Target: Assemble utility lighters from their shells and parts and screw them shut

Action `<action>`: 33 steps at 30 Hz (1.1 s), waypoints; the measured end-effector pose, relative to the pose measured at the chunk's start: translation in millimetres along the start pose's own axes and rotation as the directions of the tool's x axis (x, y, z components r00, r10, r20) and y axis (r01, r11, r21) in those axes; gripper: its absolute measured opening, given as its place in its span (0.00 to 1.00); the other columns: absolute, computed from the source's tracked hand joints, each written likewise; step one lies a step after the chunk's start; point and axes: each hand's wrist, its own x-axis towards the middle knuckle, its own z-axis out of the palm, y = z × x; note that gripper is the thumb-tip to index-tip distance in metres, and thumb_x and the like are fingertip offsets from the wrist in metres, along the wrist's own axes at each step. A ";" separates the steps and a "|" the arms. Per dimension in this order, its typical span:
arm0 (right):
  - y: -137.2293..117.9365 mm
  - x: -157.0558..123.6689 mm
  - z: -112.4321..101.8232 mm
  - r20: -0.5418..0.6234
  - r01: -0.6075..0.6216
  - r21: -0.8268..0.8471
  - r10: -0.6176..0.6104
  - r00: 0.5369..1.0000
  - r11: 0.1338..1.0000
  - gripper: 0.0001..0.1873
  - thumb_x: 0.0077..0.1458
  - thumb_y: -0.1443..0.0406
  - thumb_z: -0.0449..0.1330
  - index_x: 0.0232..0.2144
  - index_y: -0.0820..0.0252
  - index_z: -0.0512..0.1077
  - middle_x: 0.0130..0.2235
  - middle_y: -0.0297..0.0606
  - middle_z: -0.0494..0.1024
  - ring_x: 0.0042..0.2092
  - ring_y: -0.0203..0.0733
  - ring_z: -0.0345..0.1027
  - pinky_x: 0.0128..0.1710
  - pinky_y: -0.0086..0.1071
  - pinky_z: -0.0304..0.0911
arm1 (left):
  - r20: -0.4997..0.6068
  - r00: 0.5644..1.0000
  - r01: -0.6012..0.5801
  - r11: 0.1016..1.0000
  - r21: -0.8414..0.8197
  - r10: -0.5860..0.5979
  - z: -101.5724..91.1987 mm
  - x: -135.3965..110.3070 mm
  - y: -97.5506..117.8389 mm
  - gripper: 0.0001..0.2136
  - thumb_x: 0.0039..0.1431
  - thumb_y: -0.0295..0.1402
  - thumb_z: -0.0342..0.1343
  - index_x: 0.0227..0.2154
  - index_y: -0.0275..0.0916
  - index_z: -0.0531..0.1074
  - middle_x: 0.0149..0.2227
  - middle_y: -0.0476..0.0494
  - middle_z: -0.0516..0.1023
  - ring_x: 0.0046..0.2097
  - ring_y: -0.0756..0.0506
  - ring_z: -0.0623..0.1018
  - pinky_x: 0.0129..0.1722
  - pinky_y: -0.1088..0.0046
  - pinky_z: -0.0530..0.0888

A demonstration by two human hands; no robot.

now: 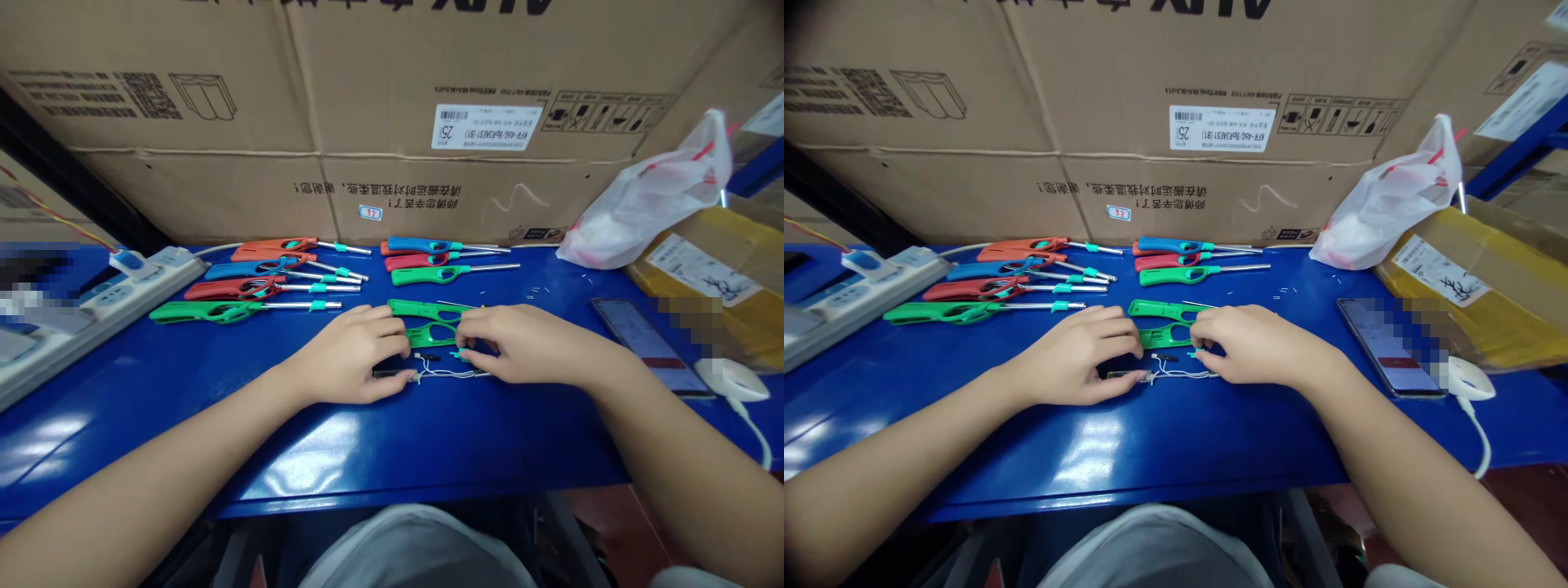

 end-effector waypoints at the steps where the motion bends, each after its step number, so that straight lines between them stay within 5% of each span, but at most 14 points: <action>1: -1.9 -0.1 0.0 -0.023 -0.010 -0.013 0.009 1.000 1.000 0.05 0.63 0.63 0.58 0.39 0.56 0.74 0.41 0.35 0.78 0.38 0.42 0.73 0.35 0.34 0.59 | -0.022 1.000 0.012 1.000 0.023 -0.012 0.3 0.3 -0.8 0.14 0.69 0.42 0.51 0.36 0.38 0.77 0.35 0.44 0.76 0.39 0.43 0.72 0.40 0.65 0.67; 8: -23.3 1.8 10.3 -0.189 -0.026 0.039 0.033 0.981 0.999 0.07 0.65 0.63 0.57 0.41 0.56 0.74 0.43 0.36 0.78 0.40 0.42 0.73 0.37 0.34 0.62 | -0.163 0.983 0.097 0.994 0.043 -0.089 -4.8 0.1 -9.0 0.10 0.70 0.33 0.50 0.40 0.36 0.75 0.37 0.43 0.77 0.39 0.44 0.73 0.41 0.67 0.68; 15: -24.7 11.0 35.1 -0.196 0.184 0.022 -0.176 0.965 0.983 0.09 0.63 0.59 0.63 0.35 0.59 0.73 0.39 0.38 0.74 0.41 0.44 0.70 0.41 0.37 0.63 | 0.105 0.991 -0.089 0.996 0.000 0.089 -4.8 -1.2 1.3 0.13 0.66 0.43 0.58 0.34 0.38 0.75 0.33 0.45 0.77 0.38 0.43 0.75 0.38 0.67 0.69; 28: -21.2 13.5 39.1 -0.151 0.366 0.104 -0.349 0.925 0.925 0.11 0.69 0.66 0.53 0.33 0.60 0.71 0.34 0.38 0.75 0.38 0.43 0.64 0.42 0.37 0.61 | 0.210 0.974 -0.038 0.980 -0.197 0.080 -11.0 0.4 4.8 0.07 0.69 0.32 0.57 0.39 0.38 0.79 0.35 0.44 0.81 0.38 0.45 0.79 0.41 0.70 0.73; 33: -17.9 13.4 38.0 -0.126 0.371 0.106 -0.358 0.925 0.923 0.10 0.68 0.67 0.53 0.34 0.60 0.71 0.35 0.38 0.75 0.38 0.42 0.64 0.43 0.37 0.61 | 0.223 0.970 -0.069 0.990 -0.120 0.094 -15.1 -0.1 7.3 0.07 0.68 0.31 0.57 0.37 0.38 0.80 0.34 0.44 0.81 0.36 0.44 0.79 0.41 0.68 0.73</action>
